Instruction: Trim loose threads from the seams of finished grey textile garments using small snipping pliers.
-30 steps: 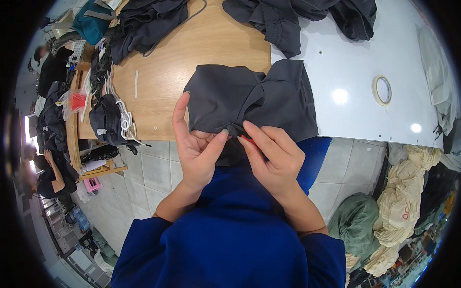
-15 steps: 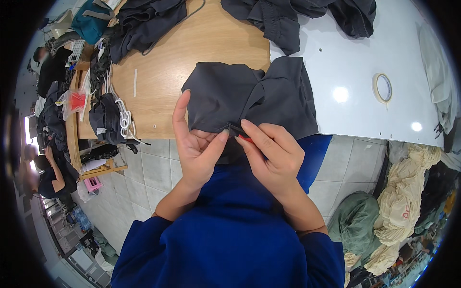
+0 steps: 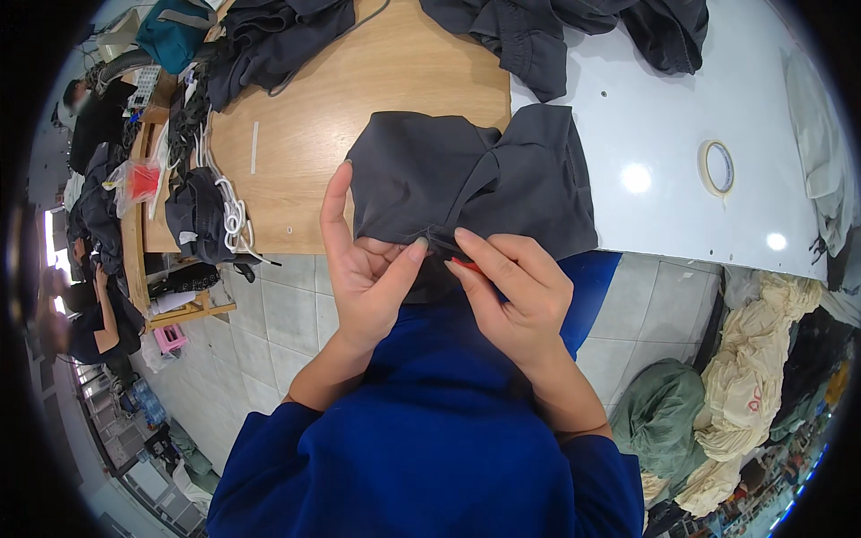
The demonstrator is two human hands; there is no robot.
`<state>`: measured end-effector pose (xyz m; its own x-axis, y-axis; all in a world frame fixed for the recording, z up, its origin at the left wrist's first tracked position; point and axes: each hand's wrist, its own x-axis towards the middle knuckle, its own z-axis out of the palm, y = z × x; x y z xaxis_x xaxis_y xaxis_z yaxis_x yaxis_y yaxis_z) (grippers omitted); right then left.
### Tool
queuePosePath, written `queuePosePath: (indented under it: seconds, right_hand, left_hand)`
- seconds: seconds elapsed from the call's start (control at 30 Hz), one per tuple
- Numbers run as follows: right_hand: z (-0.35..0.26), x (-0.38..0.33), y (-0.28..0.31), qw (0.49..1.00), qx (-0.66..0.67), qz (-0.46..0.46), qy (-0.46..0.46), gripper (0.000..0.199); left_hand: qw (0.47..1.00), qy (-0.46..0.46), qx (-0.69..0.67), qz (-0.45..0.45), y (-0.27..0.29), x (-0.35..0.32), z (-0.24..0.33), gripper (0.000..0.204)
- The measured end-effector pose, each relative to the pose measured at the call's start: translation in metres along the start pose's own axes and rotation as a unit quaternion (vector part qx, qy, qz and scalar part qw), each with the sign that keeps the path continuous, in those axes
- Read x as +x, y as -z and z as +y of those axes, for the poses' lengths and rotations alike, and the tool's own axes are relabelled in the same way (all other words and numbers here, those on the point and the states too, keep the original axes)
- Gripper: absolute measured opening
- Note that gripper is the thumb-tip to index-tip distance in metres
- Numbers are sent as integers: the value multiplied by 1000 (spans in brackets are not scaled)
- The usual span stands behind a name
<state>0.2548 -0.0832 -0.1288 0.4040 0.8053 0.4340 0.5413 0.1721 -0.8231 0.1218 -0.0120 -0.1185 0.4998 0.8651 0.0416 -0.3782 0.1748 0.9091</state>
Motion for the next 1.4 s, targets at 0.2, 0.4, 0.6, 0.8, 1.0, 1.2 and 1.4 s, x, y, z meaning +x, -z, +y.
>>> queuePosePath:
  seconds: [0.2,0.4,0.6,0.8,1.0,1.2,1.4]
  right_hand:
    - [-1,2,-1,1000,0,-13,-3,31]
    - [2,2,1,1000,22,-8,-5,34]
    - [-7,11,-5,996,72,-41,-46,39]
    - [2,-1,-7,993,69,-73,66,27]
    - [3,-6,-2,947,209,-199,144,20]
    - [-13,4,-5,994,75,-71,-30,34]
    - [-9,1,-7,980,53,-155,110,25]
  left_hand:
    - [1000,11,26,9,-4,-1,4,80]
    - [1000,9,22,19,-5,0,2,80]
    - [984,97,-143,-39,5,0,4,61]
    - [984,145,-94,44,-5,2,11,57]
    - [983,131,-125,-7,18,6,0,56]
    - [984,141,-104,33,0,3,13,49]
    - [976,118,-181,-4,3,4,10,50]
